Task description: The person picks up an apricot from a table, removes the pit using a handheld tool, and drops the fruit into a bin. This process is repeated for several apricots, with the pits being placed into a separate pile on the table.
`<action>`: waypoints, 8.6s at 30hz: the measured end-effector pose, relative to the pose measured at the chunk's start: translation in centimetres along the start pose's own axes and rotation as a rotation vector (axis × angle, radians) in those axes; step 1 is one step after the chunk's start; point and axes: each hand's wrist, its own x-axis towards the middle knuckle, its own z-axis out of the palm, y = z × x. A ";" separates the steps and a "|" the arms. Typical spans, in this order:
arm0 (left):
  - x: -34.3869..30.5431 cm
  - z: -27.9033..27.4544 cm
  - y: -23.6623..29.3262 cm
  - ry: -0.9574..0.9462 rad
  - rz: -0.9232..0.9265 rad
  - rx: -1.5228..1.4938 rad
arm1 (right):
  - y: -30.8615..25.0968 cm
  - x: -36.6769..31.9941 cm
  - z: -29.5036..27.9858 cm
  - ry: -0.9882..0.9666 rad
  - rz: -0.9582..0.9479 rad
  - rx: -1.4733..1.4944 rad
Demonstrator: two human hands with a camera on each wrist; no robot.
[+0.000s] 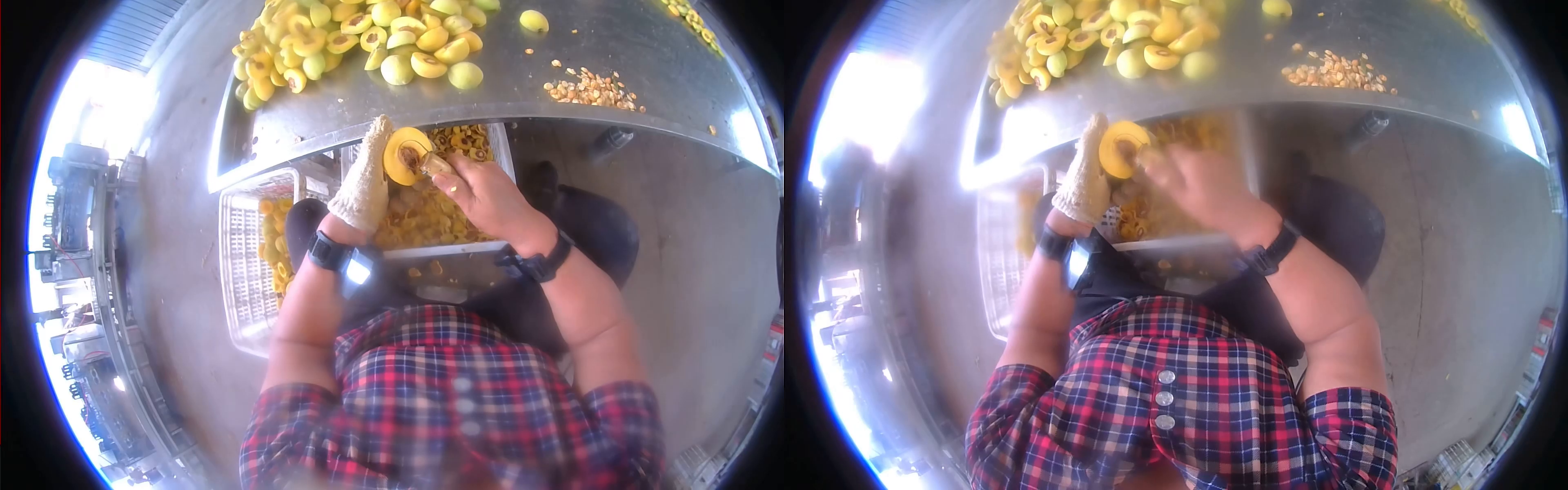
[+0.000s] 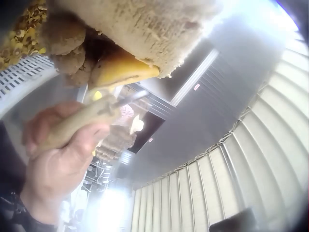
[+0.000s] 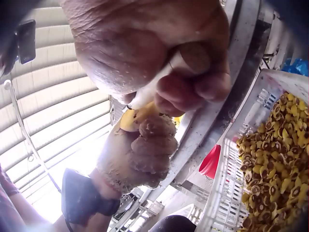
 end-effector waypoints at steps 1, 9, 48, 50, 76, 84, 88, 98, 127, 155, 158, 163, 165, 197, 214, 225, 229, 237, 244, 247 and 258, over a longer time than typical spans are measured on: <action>0.1 -0.3 0.0 -0.024 -0.034 0.041 | -0.1 0.0 -0.2 -0.014 0.001 -0.008; -1.4 0.3 0.2 0.064 0.127 0.381 | 0.8 -0.6 0.7 -0.080 0.002 0.009; 0.0 0.2 -2.1 0.000 0.349 -0.132 | 0.6 -0.1 2.0 -0.192 0.191 0.355; 1.2 -0.1 -2.9 0.091 0.196 -0.365 | 0.6 -0.2 2.3 -0.138 0.013 0.263; 0.9 1.4 -1.4 0.130 0.411 -0.038 | -1.3 0.1 1.3 -0.274 0.295 0.479; 0.0 0.6 0.8 0.001 0.187 0.309 | -1.0 -0.8 0.8 -0.451 0.431 0.718; 0.3 1.4 -0.2 -0.018 0.274 -0.003 | 0.4 -0.5 2.3 -0.258 0.220 0.527; 1.2 1.6 -1.9 0.157 0.208 -0.270 | 0.1 -0.7 2.1 -0.093 0.138 0.260; 1.5 0.8 -0.4 -0.070 0.364 0.275 | 0.5 -1.0 1.4 -0.294 -0.097 0.439; 1.4 3.0 -1.3 0.103 0.344 -0.332 | 0.4 -0.2 -0.1 -0.263 0.164 0.222; 1.3 2.8 -0.5 0.114 0.311 -0.337 | 0.6 -0.4 0.1 -0.146 0.029 0.308; 1.5 2.4 -1.5 0.087 0.402 -0.205 | 0.5 -0.3 0.1 -0.085 0.066 0.208; 1.2 2.4 -1.6 0.046 0.445 -0.140 | 0.7 -0.3 0.3 -0.083 0.041 0.165; 0.2 1.5 0.0 -0.040 0.419 0.225 | -1.9 -1.4 -0.5 -0.505 0.520 0.869; 0.9 -6.1 1.0 0.221 0.560 -0.282 | 2.6 -0.6 2.6 -0.389 -0.049 0.330; -9.0 -23.9 1.6 1.181 -0.096 1.519 | 1.2 -0.6 1.8 -0.340 0.181 -0.118; -4.1 -21.8 2.6 1.046 0.423 1.158 | 1.1 -0.6 2.1 -0.345 0.161 -0.172; 10.4 -2.9 6.0 0.422 0.624 1.318 | 0.6 -0.3 1.2 -0.276 0.202 -0.111; 15.6 -0.2 4.2 0.419 0.564 1.702 | 1.9 0.2 0.3 -0.193 0.197 -0.093; 15.5 -1.0 4.4 0.401 0.552 1.571 | 1.8 0.4 -0.1 -0.091 0.187 -0.114; 8.8 -3.0 4.1 0.210 1.368 1.116 | 0.6 0.2 -0.1 0.089 0.110 0.031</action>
